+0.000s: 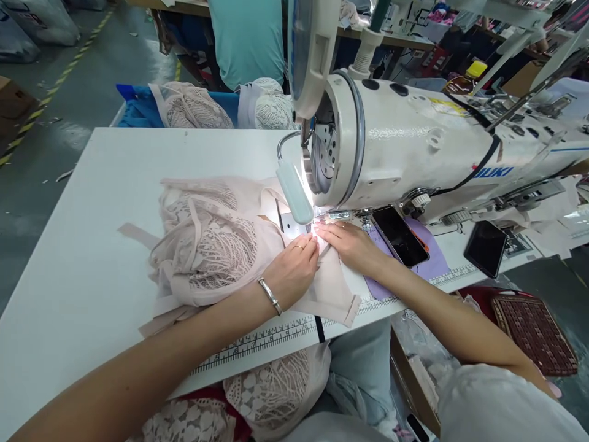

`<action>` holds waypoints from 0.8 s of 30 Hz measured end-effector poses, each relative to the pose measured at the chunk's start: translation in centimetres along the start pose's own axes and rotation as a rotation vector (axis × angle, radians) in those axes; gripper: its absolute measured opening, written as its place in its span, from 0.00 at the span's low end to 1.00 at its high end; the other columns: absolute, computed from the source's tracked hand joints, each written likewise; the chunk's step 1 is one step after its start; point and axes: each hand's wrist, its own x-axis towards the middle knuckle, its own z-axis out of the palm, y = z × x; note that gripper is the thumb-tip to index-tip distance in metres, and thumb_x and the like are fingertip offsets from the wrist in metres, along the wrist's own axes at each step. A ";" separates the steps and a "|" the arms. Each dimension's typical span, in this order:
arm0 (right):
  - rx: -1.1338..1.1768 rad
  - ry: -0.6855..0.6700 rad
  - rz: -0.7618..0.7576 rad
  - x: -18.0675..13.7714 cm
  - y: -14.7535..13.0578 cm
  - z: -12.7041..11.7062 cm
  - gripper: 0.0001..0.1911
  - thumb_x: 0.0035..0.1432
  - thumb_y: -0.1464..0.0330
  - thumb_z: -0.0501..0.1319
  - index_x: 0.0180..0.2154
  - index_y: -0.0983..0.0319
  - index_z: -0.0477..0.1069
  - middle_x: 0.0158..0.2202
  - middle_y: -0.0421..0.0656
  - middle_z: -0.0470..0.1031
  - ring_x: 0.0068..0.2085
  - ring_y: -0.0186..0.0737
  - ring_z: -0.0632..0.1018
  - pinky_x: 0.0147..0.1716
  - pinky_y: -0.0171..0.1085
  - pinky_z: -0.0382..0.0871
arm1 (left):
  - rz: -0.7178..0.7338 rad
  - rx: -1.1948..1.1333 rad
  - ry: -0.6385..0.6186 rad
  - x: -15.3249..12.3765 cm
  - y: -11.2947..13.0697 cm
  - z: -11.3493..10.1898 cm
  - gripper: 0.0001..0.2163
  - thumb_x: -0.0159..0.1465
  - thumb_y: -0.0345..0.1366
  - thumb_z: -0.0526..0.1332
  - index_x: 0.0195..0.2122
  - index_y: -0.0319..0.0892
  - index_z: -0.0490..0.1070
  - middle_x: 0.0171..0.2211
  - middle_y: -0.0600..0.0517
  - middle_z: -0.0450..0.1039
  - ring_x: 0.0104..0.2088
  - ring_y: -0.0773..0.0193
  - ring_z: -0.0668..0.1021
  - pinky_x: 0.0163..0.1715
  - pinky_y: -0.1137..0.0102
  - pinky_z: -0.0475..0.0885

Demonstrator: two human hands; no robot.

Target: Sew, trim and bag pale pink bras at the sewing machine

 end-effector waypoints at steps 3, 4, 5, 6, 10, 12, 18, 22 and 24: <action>0.068 -0.040 0.043 -0.1 1.0 0.2 0.27 0.64 0.79 0.49 0.61 0.58 0.67 0.58 0.45 0.73 0.56 0.45 0.75 0.55 0.48 0.72 | 0.025 -0.018 -0.001 0.0 -0.2 0.2 0.18 0.71 0.26 0.47 0.56 0.22 0.67 0.54 0.31 0.71 0.60 0.50 0.71 0.62 0.55 0.64; 0.085 -0.046 0.049 -0.2 1.3 0.3 0.28 0.63 0.79 0.50 0.61 0.57 0.67 0.59 0.44 0.73 0.56 0.45 0.75 0.56 0.48 0.72 | 0.036 -0.008 0.006 0.0 -0.2 0.2 0.18 0.70 0.24 0.47 0.56 0.21 0.67 0.54 0.31 0.71 0.60 0.50 0.71 0.62 0.55 0.64; 0.100 -0.047 0.052 -0.2 1.4 0.4 0.28 0.62 0.79 0.50 0.61 0.58 0.67 0.60 0.44 0.72 0.56 0.45 0.75 0.56 0.48 0.71 | 0.044 0.011 0.018 0.0 -0.3 0.2 0.18 0.70 0.24 0.46 0.56 0.21 0.67 0.55 0.31 0.71 0.60 0.49 0.72 0.62 0.55 0.65; 0.114 -0.044 0.057 -0.2 1.5 0.5 0.28 0.62 0.79 0.50 0.61 0.58 0.67 0.60 0.44 0.71 0.57 0.45 0.75 0.57 0.48 0.71 | 0.051 0.033 0.031 0.0 -0.3 0.2 0.18 0.70 0.23 0.46 0.55 0.20 0.67 0.55 0.31 0.71 0.59 0.49 0.72 0.61 0.55 0.65; 0.150 -0.008 0.077 -0.2 1.5 0.9 0.29 0.62 0.80 0.49 0.61 0.57 0.67 0.61 0.43 0.71 0.58 0.43 0.75 0.58 0.46 0.70 | 0.052 0.036 0.036 0.0 -0.3 0.2 0.19 0.70 0.23 0.45 0.55 0.19 0.67 0.55 0.30 0.71 0.60 0.48 0.72 0.61 0.54 0.66; 0.159 0.003 0.074 -0.3 1.4 1.0 0.28 0.62 0.79 0.49 0.61 0.58 0.68 0.62 0.42 0.70 0.58 0.43 0.74 0.59 0.46 0.69 | 0.046 0.041 0.037 0.0 -0.3 0.1 0.19 0.69 0.22 0.44 0.55 0.20 0.68 0.55 0.30 0.72 0.60 0.49 0.72 0.61 0.55 0.66; 0.179 0.006 0.100 -0.3 1.3 1.0 0.26 0.62 0.78 0.52 0.60 0.59 0.68 0.62 0.43 0.70 0.57 0.44 0.75 0.59 0.48 0.69 | 0.041 0.093 0.065 0.2 -0.5 0.1 0.18 0.70 0.23 0.45 0.53 0.23 0.70 0.52 0.35 0.75 0.57 0.52 0.75 0.60 0.57 0.68; 0.180 0.015 0.111 -0.2 1.3 1.1 0.28 0.61 0.79 0.50 0.59 0.58 0.69 0.61 0.43 0.71 0.56 0.43 0.76 0.57 0.46 0.71 | 0.038 0.044 0.051 0.3 -0.8 0.1 0.17 0.71 0.25 0.46 0.54 0.24 0.69 0.52 0.35 0.74 0.58 0.51 0.74 0.60 0.56 0.69; 0.175 0.010 0.117 -0.1 1.3 1.1 0.28 0.61 0.79 0.50 0.59 0.58 0.69 0.60 0.43 0.72 0.55 0.43 0.77 0.55 0.45 0.72 | 0.028 0.017 0.048 0.4 -0.9 0.1 0.17 0.71 0.25 0.46 0.54 0.23 0.69 0.52 0.35 0.74 0.58 0.51 0.74 0.60 0.56 0.69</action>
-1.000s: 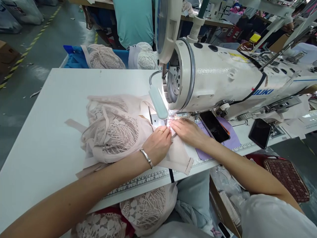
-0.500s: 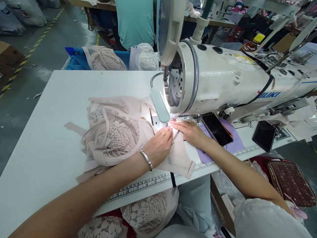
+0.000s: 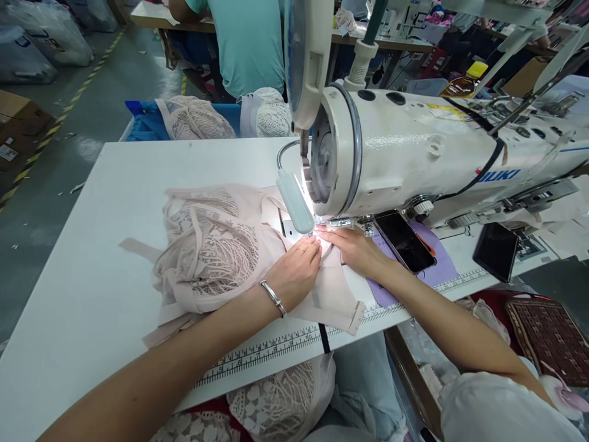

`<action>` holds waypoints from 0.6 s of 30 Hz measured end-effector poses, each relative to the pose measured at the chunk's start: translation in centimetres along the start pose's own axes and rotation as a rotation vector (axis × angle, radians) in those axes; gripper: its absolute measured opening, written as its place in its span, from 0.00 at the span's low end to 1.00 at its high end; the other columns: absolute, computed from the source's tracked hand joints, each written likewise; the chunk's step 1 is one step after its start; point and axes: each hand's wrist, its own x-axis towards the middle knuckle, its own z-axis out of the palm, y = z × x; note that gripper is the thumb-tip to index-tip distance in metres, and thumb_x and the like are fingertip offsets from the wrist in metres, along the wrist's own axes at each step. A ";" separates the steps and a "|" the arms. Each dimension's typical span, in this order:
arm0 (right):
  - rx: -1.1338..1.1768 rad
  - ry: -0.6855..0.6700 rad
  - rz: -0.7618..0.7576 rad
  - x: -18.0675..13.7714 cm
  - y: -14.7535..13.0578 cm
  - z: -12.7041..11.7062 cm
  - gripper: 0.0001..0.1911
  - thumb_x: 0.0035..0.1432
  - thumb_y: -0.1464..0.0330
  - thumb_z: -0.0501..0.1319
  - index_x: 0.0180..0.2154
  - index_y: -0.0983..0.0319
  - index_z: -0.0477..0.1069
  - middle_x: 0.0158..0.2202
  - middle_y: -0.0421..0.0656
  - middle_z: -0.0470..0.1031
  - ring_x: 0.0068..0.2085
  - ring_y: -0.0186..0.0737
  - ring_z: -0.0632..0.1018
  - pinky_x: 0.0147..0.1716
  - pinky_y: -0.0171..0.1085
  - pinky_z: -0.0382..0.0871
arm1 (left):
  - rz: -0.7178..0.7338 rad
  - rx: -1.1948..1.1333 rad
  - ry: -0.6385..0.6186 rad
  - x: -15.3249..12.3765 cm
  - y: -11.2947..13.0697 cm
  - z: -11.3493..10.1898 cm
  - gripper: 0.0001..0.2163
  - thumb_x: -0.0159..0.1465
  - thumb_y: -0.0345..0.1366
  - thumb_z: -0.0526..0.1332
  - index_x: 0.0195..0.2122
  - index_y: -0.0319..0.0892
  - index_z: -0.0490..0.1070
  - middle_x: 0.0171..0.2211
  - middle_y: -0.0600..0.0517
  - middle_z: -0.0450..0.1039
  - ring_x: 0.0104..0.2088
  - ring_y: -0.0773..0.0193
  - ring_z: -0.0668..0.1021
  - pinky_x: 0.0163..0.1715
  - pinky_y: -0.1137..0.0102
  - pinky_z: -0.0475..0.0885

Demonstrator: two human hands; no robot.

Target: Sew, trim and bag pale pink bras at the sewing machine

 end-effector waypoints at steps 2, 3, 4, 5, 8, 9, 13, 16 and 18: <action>-0.011 0.000 0.013 0.0 -0.1 -0.1 0.27 0.62 0.78 0.49 0.59 0.58 0.69 0.59 0.43 0.73 0.54 0.43 0.77 0.53 0.44 0.74 | -0.013 -0.030 -0.010 0.0 -0.1 0.0 0.18 0.71 0.24 0.45 0.55 0.24 0.69 0.52 0.35 0.74 0.59 0.51 0.73 0.60 0.55 0.69; -0.016 0.001 0.018 0.0 -0.2 -0.2 0.26 0.63 0.77 0.50 0.59 0.57 0.69 0.59 0.43 0.73 0.54 0.43 0.77 0.51 0.44 0.75 | -0.020 -0.041 -0.016 0.0 -0.1 0.0 0.18 0.71 0.24 0.44 0.55 0.25 0.68 0.52 0.34 0.74 0.59 0.52 0.73 0.60 0.54 0.69; -0.018 0.000 0.023 0.0 -0.3 -0.3 0.26 0.63 0.76 0.50 0.59 0.57 0.69 0.59 0.43 0.73 0.54 0.43 0.77 0.50 0.43 0.75 | -0.026 -0.049 -0.020 0.0 -0.1 0.1 0.18 0.71 0.24 0.44 0.55 0.26 0.68 0.53 0.34 0.73 0.59 0.52 0.73 0.61 0.53 0.69; -0.020 -0.002 0.027 0.1 -0.5 -0.5 0.26 0.64 0.76 0.50 0.59 0.57 0.69 0.58 0.43 0.73 0.54 0.44 0.77 0.49 0.43 0.75 | -0.028 -0.052 -0.020 0.0 -0.2 0.1 0.19 0.71 0.24 0.44 0.55 0.26 0.68 0.53 0.35 0.73 0.60 0.52 0.72 0.61 0.53 0.69; -0.022 -0.019 0.044 0.2 -1.0 -0.9 0.26 0.64 0.75 0.49 0.60 0.57 0.69 0.58 0.44 0.74 0.54 0.44 0.76 0.49 0.43 0.75 | -0.026 -0.035 0.016 0.0 -0.3 0.4 0.18 0.70 0.23 0.44 0.54 0.26 0.69 0.53 0.35 0.74 0.58 0.53 0.73 0.60 0.53 0.69; -0.026 -0.030 0.054 0.3 -1.1 -1.0 0.26 0.64 0.75 0.48 0.60 0.57 0.69 0.58 0.44 0.74 0.54 0.44 0.76 0.49 0.43 0.74 | -0.026 -0.020 0.032 0.0 -0.3 0.5 0.18 0.70 0.24 0.45 0.54 0.27 0.69 0.52 0.36 0.74 0.57 0.53 0.74 0.60 0.54 0.69; -0.040 -0.072 0.103 0.5 -1.5 -1.2 0.26 0.64 0.76 0.47 0.59 0.59 0.70 0.55 0.45 0.75 0.52 0.44 0.77 0.47 0.43 0.74 | -0.024 -0.003 0.064 0.1 -0.3 0.6 0.17 0.70 0.24 0.46 0.53 0.25 0.69 0.50 0.36 0.75 0.55 0.52 0.76 0.59 0.55 0.70; -0.030 -0.069 0.108 0.7 -1.5 -1.2 0.25 0.65 0.75 0.48 0.59 0.59 0.70 0.54 0.46 0.76 0.52 0.44 0.76 0.50 0.43 0.72 | -0.028 -0.026 0.042 0.1 -0.4 0.4 0.17 0.70 0.23 0.45 0.54 0.27 0.68 0.51 0.36 0.75 0.55 0.53 0.75 0.57 0.54 0.71; -0.024 -0.063 0.102 0.7 -1.6 -1.2 0.25 0.65 0.74 0.48 0.59 0.58 0.70 0.53 0.46 0.76 0.52 0.44 0.76 0.52 0.43 0.70 | -0.032 -0.031 0.033 0.1 -0.4 0.3 0.18 0.70 0.24 0.44 0.55 0.28 0.68 0.52 0.37 0.75 0.56 0.53 0.75 0.56 0.53 0.72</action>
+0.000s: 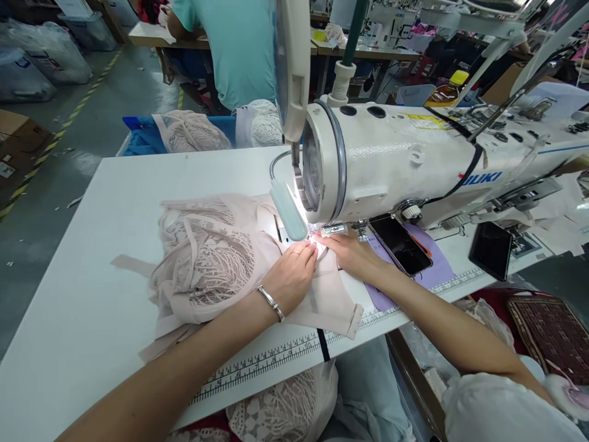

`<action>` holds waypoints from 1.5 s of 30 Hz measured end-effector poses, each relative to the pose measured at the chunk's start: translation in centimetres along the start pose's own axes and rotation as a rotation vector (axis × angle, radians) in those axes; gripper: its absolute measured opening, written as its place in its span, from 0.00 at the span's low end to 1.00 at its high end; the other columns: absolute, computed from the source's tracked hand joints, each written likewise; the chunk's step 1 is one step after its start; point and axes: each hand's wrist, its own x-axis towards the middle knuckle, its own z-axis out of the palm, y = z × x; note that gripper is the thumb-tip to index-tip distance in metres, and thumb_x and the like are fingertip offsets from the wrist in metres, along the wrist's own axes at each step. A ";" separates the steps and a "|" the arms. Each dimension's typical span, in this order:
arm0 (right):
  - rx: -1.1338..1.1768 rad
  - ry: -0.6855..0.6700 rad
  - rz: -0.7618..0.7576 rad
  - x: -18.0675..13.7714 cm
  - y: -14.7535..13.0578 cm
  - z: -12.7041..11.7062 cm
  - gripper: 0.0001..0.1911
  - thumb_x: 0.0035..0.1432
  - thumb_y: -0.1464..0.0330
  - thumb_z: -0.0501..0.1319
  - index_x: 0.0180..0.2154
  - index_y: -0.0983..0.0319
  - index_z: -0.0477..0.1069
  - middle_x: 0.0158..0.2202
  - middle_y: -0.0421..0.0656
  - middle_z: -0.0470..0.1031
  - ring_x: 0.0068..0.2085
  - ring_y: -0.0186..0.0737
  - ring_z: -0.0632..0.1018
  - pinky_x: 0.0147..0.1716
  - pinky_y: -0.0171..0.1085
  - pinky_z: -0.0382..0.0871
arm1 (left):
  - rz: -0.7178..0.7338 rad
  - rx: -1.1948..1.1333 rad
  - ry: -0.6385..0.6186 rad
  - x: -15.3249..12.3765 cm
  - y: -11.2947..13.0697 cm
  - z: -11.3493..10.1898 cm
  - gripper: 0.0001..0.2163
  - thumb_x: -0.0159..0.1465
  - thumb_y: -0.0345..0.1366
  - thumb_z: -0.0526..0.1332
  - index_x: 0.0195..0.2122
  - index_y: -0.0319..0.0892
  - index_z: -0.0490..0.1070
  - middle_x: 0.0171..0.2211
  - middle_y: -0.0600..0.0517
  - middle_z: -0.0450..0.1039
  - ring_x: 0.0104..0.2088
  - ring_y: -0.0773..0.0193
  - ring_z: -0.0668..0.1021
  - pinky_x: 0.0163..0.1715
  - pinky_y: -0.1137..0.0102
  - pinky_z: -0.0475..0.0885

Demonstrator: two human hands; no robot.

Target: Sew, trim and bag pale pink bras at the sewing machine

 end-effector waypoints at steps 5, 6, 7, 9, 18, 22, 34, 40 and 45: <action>-0.005 -0.013 -0.019 0.3 -0.2 -0.1 0.24 0.67 0.71 0.49 0.60 0.56 0.69 0.51 0.45 0.77 0.50 0.44 0.76 0.51 0.43 0.70 | 0.000 -0.007 0.008 0.0 -0.1 0.0 0.18 0.70 0.24 0.45 0.54 0.27 0.69 0.52 0.35 0.74 0.56 0.52 0.74 0.56 0.53 0.72; -0.013 -0.014 -0.018 0.3 -0.2 -0.2 0.23 0.66 0.71 0.49 0.60 0.56 0.69 0.50 0.44 0.78 0.49 0.44 0.76 0.51 0.43 0.70 | -0.001 -0.004 0.012 0.0 -0.1 0.1 0.17 0.70 0.24 0.46 0.54 0.27 0.69 0.52 0.35 0.74 0.56 0.52 0.75 0.55 0.53 0.72; -0.022 -0.015 -0.014 0.3 -0.3 -0.2 0.23 0.66 0.71 0.50 0.60 0.57 0.69 0.50 0.44 0.78 0.49 0.45 0.76 0.51 0.42 0.70 | 0.000 0.001 0.021 0.0 -0.1 0.1 0.17 0.70 0.23 0.46 0.54 0.26 0.70 0.52 0.35 0.75 0.55 0.51 0.75 0.55 0.54 0.72; -0.034 -0.018 0.001 0.3 -0.3 -0.3 0.23 0.65 0.72 0.50 0.59 0.58 0.69 0.50 0.45 0.78 0.50 0.45 0.76 0.51 0.42 0.69 | 0.002 0.012 0.036 0.0 -0.1 0.1 0.17 0.70 0.23 0.46 0.54 0.26 0.70 0.51 0.35 0.75 0.55 0.52 0.75 0.54 0.55 0.72; -0.041 -0.047 0.028 0.2 -0.3 -0.3 0.23 0.65 0.72 0.50 0.58 0.57 0.70 0.49 0.45 0.78 0.47 0.45 0.77 0.51 0.44 0.69 | 0.020 0.114 0.089 0.2 -0.2 -0.1 0.16 0.71 0.26 0.48 0.52 0.26 0.71 0.48 0.37 0.77 0.51 0.51 0.77 0.50 0.58 0.72; -0.039 -0.063 0.042 0.4 -0.6 -0.6 0.24 0.64 0.73 0.51 0.59 0.58 0.69 0.49 0.46 0.78 0.48 0.45 0.76 0.52 0.43 0.68 | 0.023 0.121 0.094 0.2 -0.2 0.0 0.16 0.72 0.29 0.48 0.52 0.26 0.71 0.48 0.37 0.77 0.50 0.51 0.77 0.50 0.58 0.71; 0.031 -0.167 0.138 0.3 -1.0 -1.1 0.26 0.63 0.74 0.50 0.61 0.55 0.66 0.57 0.45 0.73 0.51 0.44 0.75 0.45 0.39 0.71 | 0.015 0.277 0.081 0.0 0.5 -0.6 0.20 0.68 0.22 0.45 0.54 0.28 0.72 0.51 0.40 0.76 0.50 0.52 0.76 0.52 0.58 0.67; 0.025 -0.096 0.104 0.2 -0.9 -0.7 0.25 0.62 0.75 0.51 0.58 0.56 0.69 0.54 0.45 0.75 0.50 0.44 0.76 0.44 0.38 0.70 | 0.014 0.272 0.042 -0.1 0.4 -0.7 0.20 0.68 0.23 0.46 0.54 0.29 0.72 0.52 0.39 0.76 0.50 0.52 0.75 0.53 0.58 0.66; -0.002 -0.070 0.088 0.2 -0.6 -0.4 0.25 0.62 0.75 0.51 0.59 0.56 0.68 0.53 0.44 0.75 0.47 0.43 0.77 0.41 0.38 0.71 | 0.015 0.257 0.025 -0.1 0.4 -0.6 0.19 0.68 0.23 0.47 0.56 0.29 0.71 0.53 0.39 0.75 0.50 0.52 0.75 0.53 0.58 0.66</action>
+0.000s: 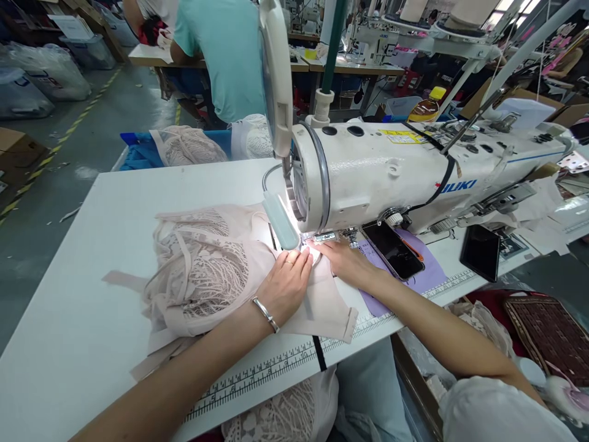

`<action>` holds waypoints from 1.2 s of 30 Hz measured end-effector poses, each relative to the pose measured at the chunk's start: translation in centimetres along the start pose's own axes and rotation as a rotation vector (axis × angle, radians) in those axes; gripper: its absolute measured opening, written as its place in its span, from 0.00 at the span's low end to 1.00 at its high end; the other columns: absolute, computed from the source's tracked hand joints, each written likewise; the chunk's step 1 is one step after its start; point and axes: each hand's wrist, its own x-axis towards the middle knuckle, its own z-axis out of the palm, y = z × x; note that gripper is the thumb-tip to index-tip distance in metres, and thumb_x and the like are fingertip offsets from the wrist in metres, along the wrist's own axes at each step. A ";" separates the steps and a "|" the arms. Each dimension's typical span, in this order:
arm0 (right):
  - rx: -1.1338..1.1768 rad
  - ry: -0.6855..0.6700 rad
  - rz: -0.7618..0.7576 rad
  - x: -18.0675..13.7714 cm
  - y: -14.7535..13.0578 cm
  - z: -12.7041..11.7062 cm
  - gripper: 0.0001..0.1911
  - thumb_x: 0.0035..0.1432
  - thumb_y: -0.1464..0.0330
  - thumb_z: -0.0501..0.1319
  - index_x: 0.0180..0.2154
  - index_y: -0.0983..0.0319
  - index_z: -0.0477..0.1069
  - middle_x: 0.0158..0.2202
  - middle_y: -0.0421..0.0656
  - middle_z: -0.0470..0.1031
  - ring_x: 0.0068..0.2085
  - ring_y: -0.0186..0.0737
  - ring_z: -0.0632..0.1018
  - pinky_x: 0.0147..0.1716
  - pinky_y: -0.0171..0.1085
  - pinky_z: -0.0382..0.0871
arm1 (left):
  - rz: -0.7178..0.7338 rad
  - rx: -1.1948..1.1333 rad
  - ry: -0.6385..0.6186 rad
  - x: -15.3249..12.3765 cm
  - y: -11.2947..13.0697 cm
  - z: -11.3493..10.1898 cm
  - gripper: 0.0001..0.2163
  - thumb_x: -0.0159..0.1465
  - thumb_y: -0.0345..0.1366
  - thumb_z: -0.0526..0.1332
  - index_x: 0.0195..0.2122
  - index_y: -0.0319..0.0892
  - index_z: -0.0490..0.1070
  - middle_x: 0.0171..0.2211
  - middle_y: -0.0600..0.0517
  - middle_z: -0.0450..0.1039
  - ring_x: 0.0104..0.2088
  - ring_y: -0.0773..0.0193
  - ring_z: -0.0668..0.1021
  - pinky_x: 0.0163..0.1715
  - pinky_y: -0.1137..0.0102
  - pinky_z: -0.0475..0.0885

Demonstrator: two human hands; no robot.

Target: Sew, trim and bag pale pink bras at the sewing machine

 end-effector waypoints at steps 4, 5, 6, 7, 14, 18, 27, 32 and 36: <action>-0.058 -0.028 -0.009 0.2 0.0 0.1 0.26 0.62 0.77 0.50 0.59 0.59 0.68 0.53 0.47 0.76 0.47 0.43 0.76 0.42 0.38 0.71 | 0.006 0.011 0.022 0.1 0.0 0.1 0.19 0.68 0.23 0.47 0.55 0.28 0.72 0.52 0.39 0.75 0.49 0.52 0.75 0.52 0.58 0.67; -0.065 -0.034 -0.010 0.2 0.0 0.1 0.26 0.62 0.77 0.50 0.59 0.60 0.68 0.53 0.47 0.75 0.47 0.44 0.76 0.42 0.38 0.70 | 0.005 0.011 0.024 0.1 0.0 0.1 0.19 0.68 0.23 0.47 0.55 0.28 0.72 0.52 0.39 0.75 0.49 0.52 0.75 0.52 0.58 0.67; -0.066 -0.035 -0.010 0.2 0.0 0.1 0.26 0.62 0.77 0.50 0.59 0.60 0.68 0.53 0.47 0.75 0.47 0.44 0.76 0.43 0.39 0.70 | 0.004 0.011 0.027 0.1 0.0 0.1 0.19 0.68 0.23 0.47 0.54 0.28 0.72 0.52 0.39 0.75 0.49 0.52 0.75 0.52 0.58 0.67; -0.060 -0.030 -0.009 0.2 0.0 0.1 0.25 0.63 0.76 0.50 0.59 0.59 0.68 0.53 0.47 0.75 0.47 0.44 0.76 0.43 0.38 0.70 | 0.002 0.011 0.034 0.1 -0.1 0.1 0.19 0.68 0.23 0.47 0.54 0.28 0.72 0.52 0.39 0.76 0.49 0.52 0.75 0.52 0.58 0.67; 0.019 -0.016 0.005 0.0 -0.2 -0.1 0.22 0.65 0.71 0.51 0.59 0.56 0.68 0.54 0.46 0.74 0.48 0.43 0.76 0.43 0.38 0.70 | 0.007 0.025 0.106 0.2 0.0 0.0 0.17 0.69 0.24 0.48 0.52 0.29 0.73 0.49 0.41 0.77 0.47 0.53 0.76 0.49 0.60 0.68; 0.010 -0.002 -0.024 0.0 0.0 0.2 0.25 0.64 0.74 0.50 0.61 0.56 0.66 0.54 0.45 0.74 0.49 0.43 0.76 0.44 0.38 0.71 | 0.065 0.098 0.140 0.5 -0.1 -0.2 0.17 0.68 0.22 0.47 0.50 0.28 0.74 0.46 0.39 0.78 0.46 0.53 0.77 0.50 0.60 0.69; 0.012 0.270 -0.270 -1.0 1.4 2.3 0.24 0.59 0.82 0.49 0.48 0.59 0.76 0.48 0.46 0.77 0.49 0.43 0.76 0.48 0.41 0.73 | 0.022 -0.013 0.172 -0.4 -2.4 -0.6 0.12 0.69 0.23 0.50 0.42 0.32 0.73 0.45 0.39 0.78 0.42 0.57 0.79 0.49 0.58 0.70; 0.022 0.319 -0.323 -1.1 1.6 2.2 0.24 0.59 0.82 0.49 0.49 0.60 0.75 0.52 0.47 0.76 0.50 0.43 0.76 0.49 0.43 0.74 | -0.006 -0.115 0.111 -0.9 -2.5 -0.2 0.14 0.68 0.25 0.51 0.50 0.35 0.72 0.50 0.42 0.77 0.48 0.50 0.78 0.52 0.48 0.67; 0.023 0.287 -0.343 -1.0 1.3 2.0 0.26 0.58 0.84 0.49 0.52 0.60 0.73 0.52 0.46 0.76 0.53 0.44 0.75 0.51 0.45 0.73 | -0.024 -0.144 0.087 -0.8 -2.6 0.2 0.12 0.71 0.32 0.53 0.48 0.36 0.73 0.49 0.41 0.77 0.50 0.48 0.78 0.53 0.44 0.65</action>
